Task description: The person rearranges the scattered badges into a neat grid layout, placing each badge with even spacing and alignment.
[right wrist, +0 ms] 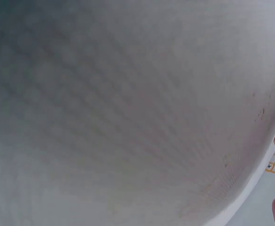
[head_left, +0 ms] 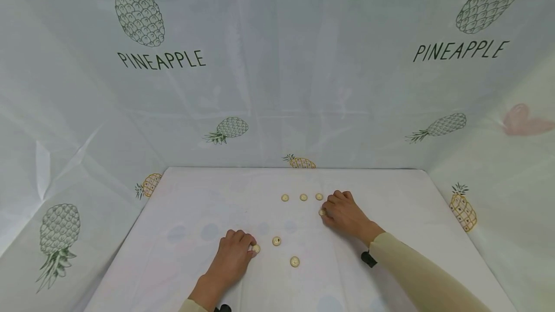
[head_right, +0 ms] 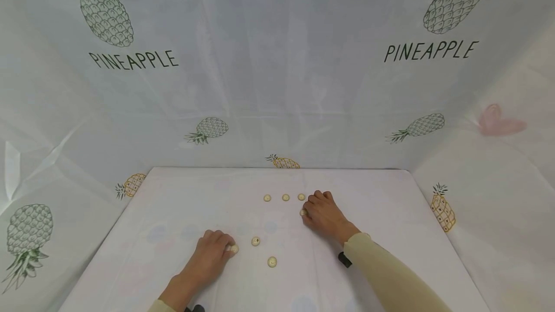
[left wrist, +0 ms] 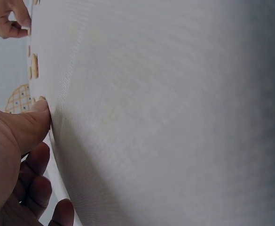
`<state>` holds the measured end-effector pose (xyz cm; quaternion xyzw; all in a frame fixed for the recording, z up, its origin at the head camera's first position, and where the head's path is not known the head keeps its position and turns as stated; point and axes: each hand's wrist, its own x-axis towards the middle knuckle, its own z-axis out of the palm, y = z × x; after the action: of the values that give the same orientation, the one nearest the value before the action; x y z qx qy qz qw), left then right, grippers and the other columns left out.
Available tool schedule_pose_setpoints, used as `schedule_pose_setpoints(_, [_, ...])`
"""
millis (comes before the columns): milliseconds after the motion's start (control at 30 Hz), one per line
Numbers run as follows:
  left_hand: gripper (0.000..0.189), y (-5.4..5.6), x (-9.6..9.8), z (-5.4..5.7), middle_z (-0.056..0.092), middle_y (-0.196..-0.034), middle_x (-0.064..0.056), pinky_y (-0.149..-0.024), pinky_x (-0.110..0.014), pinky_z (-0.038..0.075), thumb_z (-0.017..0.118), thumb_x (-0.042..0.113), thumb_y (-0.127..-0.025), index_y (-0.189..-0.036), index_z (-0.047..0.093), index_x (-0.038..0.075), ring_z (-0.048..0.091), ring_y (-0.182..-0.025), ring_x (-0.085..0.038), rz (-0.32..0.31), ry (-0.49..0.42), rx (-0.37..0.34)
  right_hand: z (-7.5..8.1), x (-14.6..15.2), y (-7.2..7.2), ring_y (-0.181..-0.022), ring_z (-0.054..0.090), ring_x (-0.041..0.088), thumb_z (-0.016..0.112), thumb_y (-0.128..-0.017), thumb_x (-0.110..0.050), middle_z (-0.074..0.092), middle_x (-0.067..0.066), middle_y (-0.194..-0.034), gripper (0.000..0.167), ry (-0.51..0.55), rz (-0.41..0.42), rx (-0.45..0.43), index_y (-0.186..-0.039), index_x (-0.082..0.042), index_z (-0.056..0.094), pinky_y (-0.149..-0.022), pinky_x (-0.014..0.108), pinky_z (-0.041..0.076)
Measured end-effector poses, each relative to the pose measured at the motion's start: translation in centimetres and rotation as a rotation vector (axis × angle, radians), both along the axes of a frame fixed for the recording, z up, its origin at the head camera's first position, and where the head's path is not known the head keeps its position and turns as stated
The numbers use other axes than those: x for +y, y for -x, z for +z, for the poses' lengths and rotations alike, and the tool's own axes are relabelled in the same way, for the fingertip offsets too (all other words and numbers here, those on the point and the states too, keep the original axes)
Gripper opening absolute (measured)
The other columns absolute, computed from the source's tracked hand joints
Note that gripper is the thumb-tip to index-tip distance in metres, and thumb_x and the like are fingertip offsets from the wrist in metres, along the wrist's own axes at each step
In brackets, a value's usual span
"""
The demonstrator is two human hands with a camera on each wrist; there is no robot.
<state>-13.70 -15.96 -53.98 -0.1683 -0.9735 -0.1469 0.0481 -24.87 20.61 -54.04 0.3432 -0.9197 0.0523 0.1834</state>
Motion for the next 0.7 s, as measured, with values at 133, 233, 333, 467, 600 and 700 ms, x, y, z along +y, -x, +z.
schedule_pose_setpoints(133, [0.023,-0.05,0.04,0.21,0.065,-0.105,0.002,-0.079,-0.043,0.046,0.085,0.022,-0.088,-0.105,0.069,0.017,0.051,-0.098,-0.018,-0.004,-0.001,0.000,-0.01,-0.04,-0.03,-0.090,0.050,0.020,0.080,-0.093,-0.024,0.065,-0.003,-0.089,0.013,-0.010,-0.024,-0.026,-0.098,-0.012,0.076,-0.088,0.045,0.042])
schedule_pose_setpoints(233, [0.023,-0.04,0.04,0.24,0.065,-0.105,0.002,-0.080,-0.044,0.046,0.085,0.021,-0.088,-0.105,0.069,0.018,0.052,-0.098,-0.018,-0.005,-0.005,-0.003,0.01,-0.10,-0.03,-0.091,0.051,0.020,0.080,-0.095,-0.026,0.065,-0.002,-0.090,0.014,-0.015,-0.045,-0.050,-0.099,-0.013,0.077,-0.089,0.046,0.042])
schedule_pose_setpoints(333, [0.023,0.00,0.03,0.21,0.065,-0.105,0.002,-0.080,-0.044,0.046,0.085,0.021,-0.088,-0.105,0.069,0.018,0.052,-0.098,-0.018,-0.005,-0.011,-0.005,0.04,-0.15,-0.04,-0.091,0.052,0.020,0.080,-0.096,-0.026,0.067,-0.003,-0.092,0.014,-0.006,-0.064,-0.074,-0.100,-0.014,0.077,-0.088,0.045,0.042])
schedule_pose_setpoints(467, [0.023,0.06,0.03,0.14,0.065,-0.105,0.002,-0.080,-0.044,0.046,0.085,0.021,-0.088,-0.105,0.069,0.018,0.052,-0.098,-0.018,-0.002,-0.014,-0.007,-0.05,-0.21,0.04,-0.090,0.053,0.018,0.081,-0.095,-0.025,0.069,-0.004,-0.093,0.012,0.021,-0.080,-0.096,-0.100,-0.015,0.077,-0.087,0.043,0.042])
schedule_pose_setpoints(600, [0.023,0.02,0.06,0.08,0.065,-0.104,0.002,-0.079,-0.042,0.045,0.085,0.021,-0.088,-0.105,0.070,0.018,0.051,-0.098,-0.018,0.005,-0.010,-0.009,-0.13,-0.20,0.07,-0.090,0.052,0.017,0.082,-0.094,-0.026,0.069,-0.005,-0.094,0.012,0.029,-0.093,-0.105,-0.100,-0.016,0.077,-0.087,0.042,0.041])
schedule_pose_setpoints(700, [0.023,-0.03,0.07,0.09,0.065,-0.104,0.002,-0.080,-0.042,0.045,0.085,0.020,-0.088,-0.105,0.070,0.018,0.051,-0.098,-0.018,0.010,-0.009,-0.010,-0.08,-0.16,-0.01,-0.090,0.051,0.016,0.082,-0.094,-0.027,0.069,-0.005,-0.095,0.014,0.022,-0.105,-0.119,-0.102,-0.016,0.077,-0.088,0.042,0.041])
